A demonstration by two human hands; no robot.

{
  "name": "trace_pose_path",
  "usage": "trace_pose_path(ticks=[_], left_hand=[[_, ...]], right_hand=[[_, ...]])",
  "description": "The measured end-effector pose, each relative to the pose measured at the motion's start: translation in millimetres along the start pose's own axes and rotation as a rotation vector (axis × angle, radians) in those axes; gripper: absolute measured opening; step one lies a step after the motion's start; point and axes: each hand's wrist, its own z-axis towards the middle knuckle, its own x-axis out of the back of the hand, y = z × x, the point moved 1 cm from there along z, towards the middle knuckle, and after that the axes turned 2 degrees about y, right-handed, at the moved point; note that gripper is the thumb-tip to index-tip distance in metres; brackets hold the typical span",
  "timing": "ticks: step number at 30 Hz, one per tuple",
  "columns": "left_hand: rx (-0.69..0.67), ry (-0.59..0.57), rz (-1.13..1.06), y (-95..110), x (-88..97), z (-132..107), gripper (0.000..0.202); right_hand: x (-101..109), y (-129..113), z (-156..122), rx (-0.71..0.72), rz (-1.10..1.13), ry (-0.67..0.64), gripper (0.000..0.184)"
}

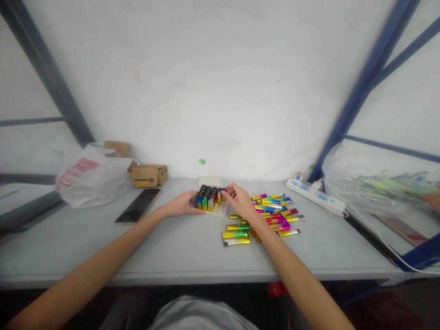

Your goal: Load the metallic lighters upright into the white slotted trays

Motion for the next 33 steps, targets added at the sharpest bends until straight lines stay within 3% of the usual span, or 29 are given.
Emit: trace_pose_path(ticks=[5,12,21,25,28,33], left_hand=[[0.032,0.011,0.002,-0.8,-0.5,-0.2,0.055],[-0.003,-0.007,-0.010,0.7,0.5,-0.3,0.054],[0.012,0.005,-0.029,-0.5,-0.5,-0.9,0.055],[0.007,0.005,-0.008,0.5,0.0,-0.6,0.055],[0.005,0.013,-0.029,1.7,-0.2,-0.9,0.053],[0.011,0.009,-0.050,1.7,-1.3,-1.1,0.055]], right_hand=[[2.4,-6.3,-1.4,0.011,0.002,0.014,0.027],[-4.4,-4.9,-2.7,-0.008,-0.003,-0.090,0.027],[-4.0,-2.6,-1.1,0.018,-0.019,-0.092,0.024],[-4.8,-3.5,-2.0,0.009,-0.040,-0.164,0.024],[0.7,-6.9,-0.9,0.005,-0.075,-0.210,0.026],[27.4,-12.2,3.6,0.030,-0.168,-0.152,0.030]])
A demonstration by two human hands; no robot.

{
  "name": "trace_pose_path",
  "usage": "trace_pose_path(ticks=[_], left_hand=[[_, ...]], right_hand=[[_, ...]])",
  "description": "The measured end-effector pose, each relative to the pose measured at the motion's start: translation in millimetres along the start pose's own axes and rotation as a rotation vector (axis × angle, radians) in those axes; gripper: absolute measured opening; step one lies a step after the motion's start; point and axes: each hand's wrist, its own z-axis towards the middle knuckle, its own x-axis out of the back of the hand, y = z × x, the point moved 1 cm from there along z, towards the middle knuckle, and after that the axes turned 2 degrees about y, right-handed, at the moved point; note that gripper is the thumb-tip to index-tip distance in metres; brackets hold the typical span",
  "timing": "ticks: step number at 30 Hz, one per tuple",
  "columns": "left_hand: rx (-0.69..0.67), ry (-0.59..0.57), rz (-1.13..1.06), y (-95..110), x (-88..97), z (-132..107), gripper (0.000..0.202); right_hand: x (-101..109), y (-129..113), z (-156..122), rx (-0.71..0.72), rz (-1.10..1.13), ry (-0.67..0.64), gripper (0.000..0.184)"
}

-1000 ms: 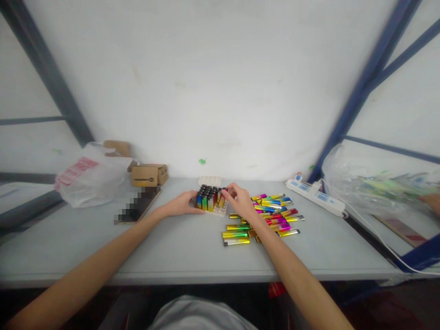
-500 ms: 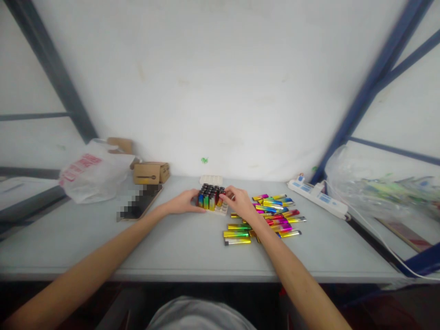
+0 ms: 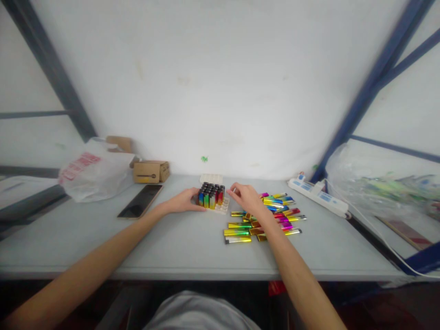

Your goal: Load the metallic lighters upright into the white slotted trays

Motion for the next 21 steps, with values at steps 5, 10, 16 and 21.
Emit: trace_pose_path(ticks=[5,10,16,21], left_hand=[[0.019,0.006,0.031,-1.3,-0.2,0.5,0.058],[0.015,0.001,0.032,-0.9,0.5,0.6,0.056],[0.007,-0.002,0.024,-5.3,-0.6,2.1,0.056],[-0.014,-0.016,0.002,-3.4,-0.9,2.2,0.055]], right_hand=[[18.8,6.8,-6.8,-0.022,-0.026,-0.278,0.028],[11.2,17.6,-14.5,-0.055,-0.072,-0.460,0.020],[1.9,19.6,-11.1,0.021,-0.059,-0.290,0.020],[4.1,10.6,-6.1,-0.083,0.147,-0.104,0.031]])
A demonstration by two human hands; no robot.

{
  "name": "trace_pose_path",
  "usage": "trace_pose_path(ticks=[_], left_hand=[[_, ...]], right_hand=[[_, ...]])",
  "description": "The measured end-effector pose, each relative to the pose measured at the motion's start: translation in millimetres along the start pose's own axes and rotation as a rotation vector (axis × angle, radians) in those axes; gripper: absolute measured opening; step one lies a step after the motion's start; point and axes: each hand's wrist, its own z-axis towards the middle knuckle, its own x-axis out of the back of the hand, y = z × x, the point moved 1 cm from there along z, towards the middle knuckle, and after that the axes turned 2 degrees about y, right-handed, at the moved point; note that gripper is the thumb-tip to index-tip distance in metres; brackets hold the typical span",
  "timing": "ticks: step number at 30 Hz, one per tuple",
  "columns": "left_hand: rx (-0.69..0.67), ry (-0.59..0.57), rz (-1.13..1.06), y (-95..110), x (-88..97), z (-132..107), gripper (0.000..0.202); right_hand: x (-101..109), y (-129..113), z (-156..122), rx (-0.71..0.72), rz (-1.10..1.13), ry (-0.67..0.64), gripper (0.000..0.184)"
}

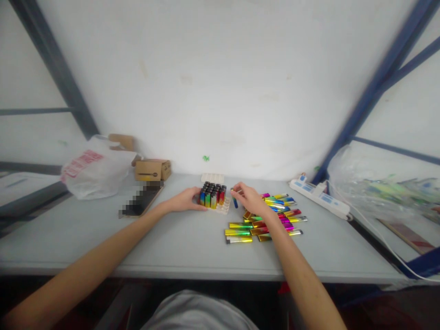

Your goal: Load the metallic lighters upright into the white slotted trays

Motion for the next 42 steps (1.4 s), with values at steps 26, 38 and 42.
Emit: trace_pose_path(ticks=[26,38,42], left_hand=[[-0.014,-0.005,0.053,1.2,2.7,-1.1,0.057],[-0.031,0.022,0.026,1.9,2.7,-1.3,0.058],[-0.036,0.010,0.016,4.1,3.2,-1.5,0.055]], right_hand=[[-20.7,-10.9,8.2,-0.209,0.278,0.198,0.059],[-33.5,-13.1,6.8,-0.200,0.650,0.013,0.056],[-34.5,-10.8,6.2,-0.254,0.736,-0.017,0.071]])
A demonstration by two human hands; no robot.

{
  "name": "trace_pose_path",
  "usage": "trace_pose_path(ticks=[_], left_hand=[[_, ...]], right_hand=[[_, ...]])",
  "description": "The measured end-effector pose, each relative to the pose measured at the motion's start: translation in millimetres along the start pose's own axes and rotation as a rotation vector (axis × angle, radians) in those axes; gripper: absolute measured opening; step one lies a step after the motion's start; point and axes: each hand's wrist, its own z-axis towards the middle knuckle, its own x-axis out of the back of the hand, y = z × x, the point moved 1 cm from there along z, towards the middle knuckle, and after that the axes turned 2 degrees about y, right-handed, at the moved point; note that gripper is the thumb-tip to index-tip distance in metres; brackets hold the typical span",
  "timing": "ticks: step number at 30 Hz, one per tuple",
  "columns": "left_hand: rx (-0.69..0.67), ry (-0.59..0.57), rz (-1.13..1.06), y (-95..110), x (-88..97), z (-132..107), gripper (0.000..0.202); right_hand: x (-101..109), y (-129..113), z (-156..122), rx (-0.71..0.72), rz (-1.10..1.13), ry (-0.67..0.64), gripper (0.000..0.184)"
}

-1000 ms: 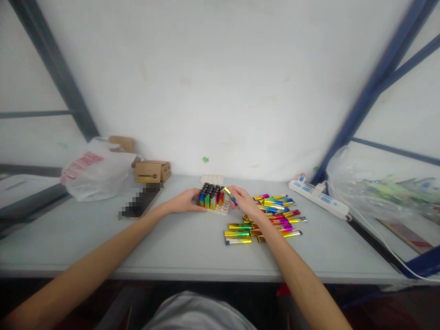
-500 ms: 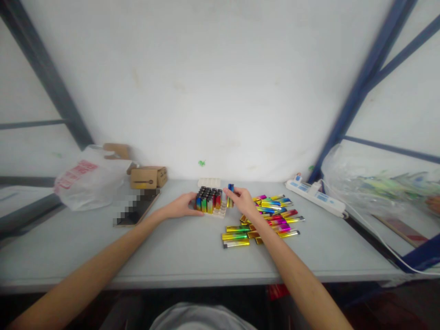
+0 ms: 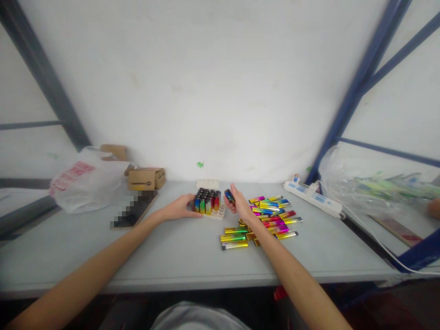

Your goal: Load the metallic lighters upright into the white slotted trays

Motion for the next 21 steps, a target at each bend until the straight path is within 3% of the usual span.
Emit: trace_pose_path(ticks=[8,12,16,19,21], left_hand=[[0.066,0.023,0.047,-4.3,-1.5,-0.9,0.058],[0.053,0.010,0.035,-3.0,-1.2,-1.0,0.056],[0.015,-0.015,-0.012,0.6,-0.4,-0.6,0.053],[0.015,-0.015,-0.007,0.6,-0.3,-0.1,0.054],[0.032,-0.005,0.014,-0.1,-0.4,0.2,0.056]], right_hand=[[-1.4,6.4,4.7,0.040,-0.122,0.316,0.054],[-1.6,6.8,5.5,0.042,-0.188,0.299,0.052],[1.0,5.9,4.9,0.032,-0.236,0.264,0.065],[3.5,0.7,1.7,0.141,-0.339,0.282,0.072],[4.0,-5.5,-1.6,0.231,-0.448,0.305,0.066]])
